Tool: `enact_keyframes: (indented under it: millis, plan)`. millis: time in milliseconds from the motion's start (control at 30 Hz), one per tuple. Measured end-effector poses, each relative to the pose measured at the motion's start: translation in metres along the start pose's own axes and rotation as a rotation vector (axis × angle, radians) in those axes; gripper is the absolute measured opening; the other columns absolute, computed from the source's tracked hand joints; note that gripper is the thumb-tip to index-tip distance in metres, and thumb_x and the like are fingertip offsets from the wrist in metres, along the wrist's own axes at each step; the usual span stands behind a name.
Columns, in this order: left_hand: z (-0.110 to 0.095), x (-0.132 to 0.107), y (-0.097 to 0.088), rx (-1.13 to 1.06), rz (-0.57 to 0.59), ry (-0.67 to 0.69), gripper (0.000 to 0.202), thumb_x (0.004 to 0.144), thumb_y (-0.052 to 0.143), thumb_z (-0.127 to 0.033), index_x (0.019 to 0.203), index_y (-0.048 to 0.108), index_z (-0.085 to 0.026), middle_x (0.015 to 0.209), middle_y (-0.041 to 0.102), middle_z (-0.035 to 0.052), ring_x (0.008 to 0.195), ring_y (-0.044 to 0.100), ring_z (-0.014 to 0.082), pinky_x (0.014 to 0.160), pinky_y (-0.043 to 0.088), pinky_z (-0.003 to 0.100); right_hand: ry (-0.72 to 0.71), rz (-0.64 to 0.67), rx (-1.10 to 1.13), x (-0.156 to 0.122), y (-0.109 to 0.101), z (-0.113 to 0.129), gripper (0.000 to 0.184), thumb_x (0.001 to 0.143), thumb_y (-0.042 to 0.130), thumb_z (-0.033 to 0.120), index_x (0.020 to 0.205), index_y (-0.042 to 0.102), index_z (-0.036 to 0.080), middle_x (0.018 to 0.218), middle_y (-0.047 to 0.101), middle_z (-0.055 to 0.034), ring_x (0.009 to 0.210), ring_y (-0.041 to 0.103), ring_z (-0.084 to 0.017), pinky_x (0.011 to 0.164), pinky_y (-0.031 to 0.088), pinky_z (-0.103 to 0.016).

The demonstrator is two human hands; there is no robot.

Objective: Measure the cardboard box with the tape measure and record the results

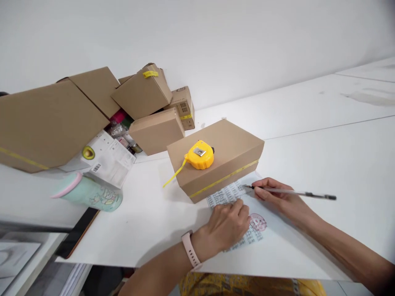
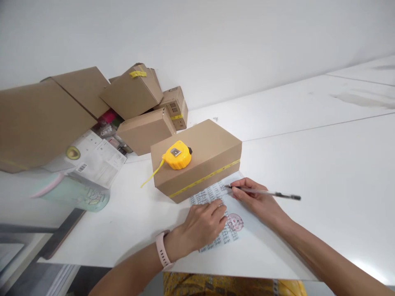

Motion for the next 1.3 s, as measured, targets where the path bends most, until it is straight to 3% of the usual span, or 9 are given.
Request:
enact_keyframes:
  millis: [67, 167, 333, 567, 733, 1300]
  plan:
    - [-0.003, -0.005, 0.011, 0.024, 0.229, -0.071, 0.024, 0.096, 0.052, -0.032, 0.109, 0.058, -0.013, 0.114, 0.067, 0.0096, 0.067, 0.068, 0.0173, 0.050, 0.052, 0.031, -0.019, 0.012, -0.049, 0.014, 0.009, -0.003, 0.037, 0.083, 0.064, 0.058, 0.080, 0.058, 0.022, 0.064, 0.057, 0.0006, 0.058, 0.051, -0.014, 0.050, 0.041, -0.027]
    - [-0.002, -0.005, 0.016, 0.050, 0.344, -0.089, 0.038, 0.097, 0.051, -0.037, 0.123, 0.054, -0.009, 0.136, 0.057, 0.0166, 0.072, 0.070, 0.0197, 0.057, 0.058, 0.035, -0.085, 0.036, -0.103, 0.028, 0.020, -0.009, 0.036, 0.086, 0.061, 0.056, 0.078, 0.054, 0.022, 0.063, 0.049, 0.0035, 0.055, 0.042, -0.012, 0.048, 0.036, -0.026]
    - [-0.001, -0.005, 0.017, 0.051, 0.332, -0.094, 0.039, 0.098, 0.045, -0.036, 0.125, 0.053, -0.009, 0.143, 0.052, 0.0172, 0.074, 0.070, 0.0192, 0.060, 0.058, 0.034, -0.133, 0.056, -0.066, 0.031, 0.024, -0.021, 0.030, 0.087, 0.063, 0.050, 0.085, 0.053, 0.022, 0.073, 0.055, 0.0011, 0.064, 0.048, -0.014, 0.057, 0.041, -0.028]
    - [0.001, -0.011, 0.024, 0.054, 0.264, -0.085, 0.040, 0.098, 0.042, -0.036, 0.126, 0.055, -0.010, 0.143, 0.052, 0.0161, 0.072, 0.068, 0.0178, 0.060, 0.057, 0.032, -0.132, -0.069, -0.132, 0.031, 0.024, -0.022, 0.029, 0.088, 0.063, 0.040, 0.073, 0.044, 0.023, 0.060, 0.037, 0.0070, 0.052, 0.031, -0.010, 0.047, 0.027, -0.026]
    - [0.001, -0.013, 0.026, 0.054, 0.232, -0.083, 0.041, 0.098, 0.042, -0.036, 0.125, 0.056, -0.009, 0.143, 0.052, 0.0182, 0.070, 0.068, 0.0174, 0.059, 0.055, 0.032, -0.144, -0.061, -0.216, 0.032, 0.027, -0.022, 0.025, 0.087, 0.061, 0.029, 0.070, 0.043, 0.024, 0.059, 0.038, 0.0063, 0.054, 0.034, -0.011, 0.049, 0.029, -0.026]
    - [0.002, -0.012, 0.026, 0.023, 0.249, -0.099, 0.040, 0.098, 0.042, -0.034, 0.127, 0.054, -0.009, 0.144, 0.052, 0.0166, 0.072, 0.068, 0.0179, 0.061, 0.056, 0.033, -0.175, -0.039, -0.280, 0.030, 0.027, -0.022, 0.026, 0.088, 0.058, 0.033, 0.069, 0.042, 0.025, 0.059, 0.044, 0.0043, 0.053, 0.037, -0.012, 0.049, 0.030, -0.027]
Point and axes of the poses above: each hand's wrist, its own x-axis towards the middle knuckle, its own y-axis out of the palm, z = x × y, the point moved 1 cm from there along x, towards the middle knuckle
